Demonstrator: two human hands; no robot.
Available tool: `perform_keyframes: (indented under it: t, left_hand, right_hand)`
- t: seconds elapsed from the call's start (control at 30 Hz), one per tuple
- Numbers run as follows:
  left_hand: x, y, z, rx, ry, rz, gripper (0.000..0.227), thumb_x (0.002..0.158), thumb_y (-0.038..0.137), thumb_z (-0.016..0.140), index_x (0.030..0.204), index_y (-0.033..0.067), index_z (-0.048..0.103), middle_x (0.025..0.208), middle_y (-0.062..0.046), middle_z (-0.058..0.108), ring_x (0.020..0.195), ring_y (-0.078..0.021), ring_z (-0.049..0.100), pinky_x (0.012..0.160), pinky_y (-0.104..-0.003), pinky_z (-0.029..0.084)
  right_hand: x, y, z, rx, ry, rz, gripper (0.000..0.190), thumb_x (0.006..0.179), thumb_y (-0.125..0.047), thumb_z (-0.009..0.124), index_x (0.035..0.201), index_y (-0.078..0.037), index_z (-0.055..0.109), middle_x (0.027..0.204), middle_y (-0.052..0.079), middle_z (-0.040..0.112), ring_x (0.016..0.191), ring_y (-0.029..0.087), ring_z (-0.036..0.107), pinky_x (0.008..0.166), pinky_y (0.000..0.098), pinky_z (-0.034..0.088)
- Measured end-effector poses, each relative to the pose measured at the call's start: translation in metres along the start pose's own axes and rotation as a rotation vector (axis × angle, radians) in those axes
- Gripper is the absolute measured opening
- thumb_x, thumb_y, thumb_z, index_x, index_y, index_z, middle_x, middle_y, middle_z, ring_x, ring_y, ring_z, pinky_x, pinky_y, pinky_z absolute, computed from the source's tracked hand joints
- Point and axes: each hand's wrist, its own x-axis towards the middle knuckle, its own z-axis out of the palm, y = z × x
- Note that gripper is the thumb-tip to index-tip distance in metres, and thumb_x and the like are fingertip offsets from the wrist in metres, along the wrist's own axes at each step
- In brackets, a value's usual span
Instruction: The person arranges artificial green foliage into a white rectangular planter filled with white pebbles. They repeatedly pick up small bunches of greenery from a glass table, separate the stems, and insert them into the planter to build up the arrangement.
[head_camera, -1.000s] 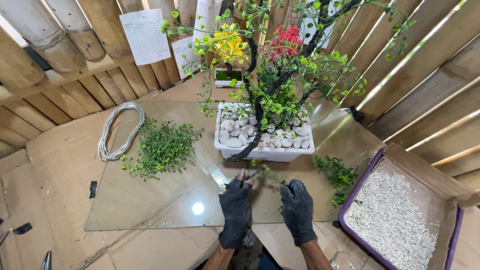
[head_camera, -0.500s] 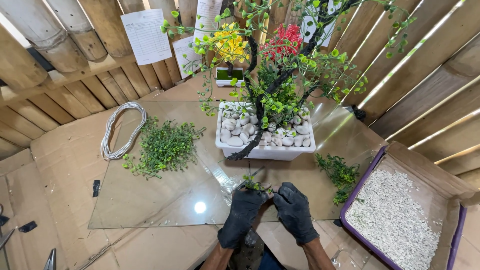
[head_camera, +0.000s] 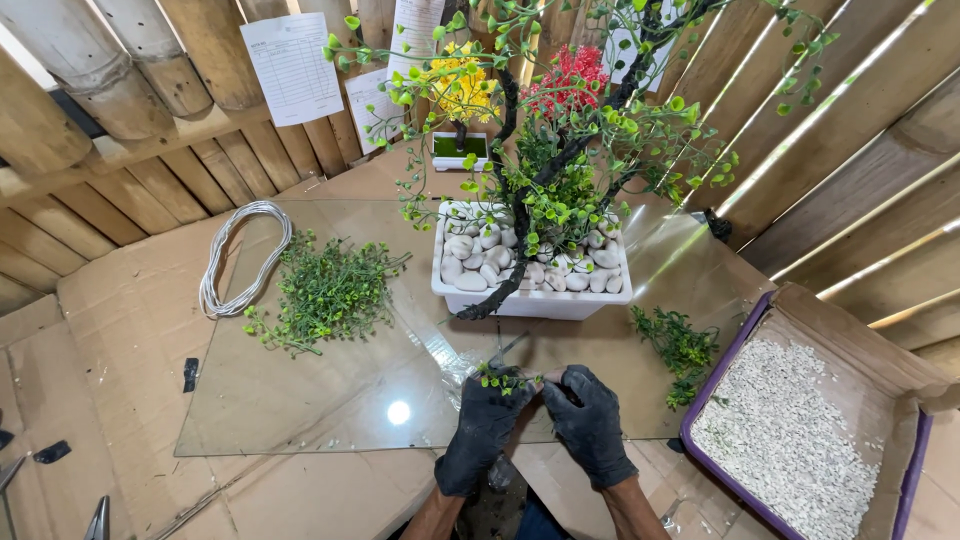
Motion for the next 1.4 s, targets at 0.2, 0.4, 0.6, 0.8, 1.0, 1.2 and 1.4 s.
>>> perform_keyframes:
  t: [0.2,0.4,0.6,0.8,1.0,1.2,1.4]
  left_hand:
    - [-0.003,0.019,-0.006,-0.426,0.27,0.047,0.014,0.077,0.003,0.092,0.086,0.0044,0.082,0.086,-0.004,0.08,0.075,-0.01,0.077,0.066,-0.023,0.068]
    - [0.001,0.021,-0.007,-0.372,0.196,0.076,0.015,0.083,0.01,0.089,0.095,0.0053,0.083,0.095,-0.006,0.081,0.084,-0.0162,0.079,0.079,-0.03,0.069]
    - [0.005,0.036,-0.022,-0.631,0.11,-0.166,0.022,0.084,-0.003,0.084,0.104,0.0043,0.08,0.105,-0.012,0.08,0.094,-0.0195,0.079,0.088,-0.03,0.067]
    - [-0.014,0.016,-0.01,-0.708,0.105,-0.292,0.016,0.09,0.003,0.08,0.106,0.0002,0.079,0.106,-0.012,0.08,0.096,-0.0192,0.078,0.088,-0.028,0.067]
    - [-0.086,-0.091,0.059,-0.102,0.106,-0.251,0.029,0.107,0.029,0.056,0.129,0.0145,0.068,0.12,0.005,0.07,0.116,-0.0119,0.064,0.117,-0.031,0.045]
    - [-0.039,-0.096,-0.016,0.776,0.125,-0.269,0.021,0.104,0.033,0.057,0.114,0.0216,0.071,0.102,0.003,0.069,0.104,-0.0198,0.064,0.107,-0.048,0.042]
    - [0.09,0.018,-0.11,0.118,0.424,-0.017,0.034,0.098,0.016,0.07,0.128,-0.0006,0.067,0.1,-0.011,0.078,0.111,-0.028,0.069,0.109,-0.027,0.044]
  right_hand:
    - [0.001,-0.003,0.002,-0.014,-0.008,-0.087,0.006,0.091,-0.013,0.072,0.094,-0.008,0.072,0.089,0.007,0.072,0.079,0.022,0.072,0.07,0.0345,0.058]
    - [-0.003,0.01,0.004,-0.052,-0.038,-0.076,0.006,0.095,-0.016,0.068,0.097,-0.011,0.071,0.09,0.006,0.069,0.08,0.026,0.07,0.07,0.0379,0.055]
    - [-0.004,0.011,0.005,-0.151,-0.059,-0.235,0.008,0.099,-0.012,0.065,0.101,-0.005,0.067,0.093,0.011,0.063,0.083,0.032,0.065,0.07,0.0416,0.053]
    - [0.0,-0.004,0.006,0.008,-0.027,-0.083,0.008,0.094,-0.015,0.072,0.094,-0.007,0.071,0.089,0.008,0.069,0.079,0.025,0.069,0.069,0.0381,0.055]
    - [-0.002,0.007,0.013,0.022,0.085,0.007,0.017,0.081,-0.019,0.088,0.096,-0.018,0.08,0.073,0.005,0.07,0.071,0.028,0.072,0.067,0.04,0.061]
    - [0.005,-0.004,0.009,0.054,0.07,0.03,0.015,0.082,-0.019,0.087,0.095,-0.017,0.081,0.068,0.004,0.067,0.066,0.025,0.07,0.063,0.039,0.061]
    - [0.006,-0.003,0.008,0.044,0.052,-0.018,0.015,0.082,-0.014,0.086,0.095,-0.016,0.081,0.065,0.005,0.064,0.062,0.026,0.069,0.065,0.039,0.06]
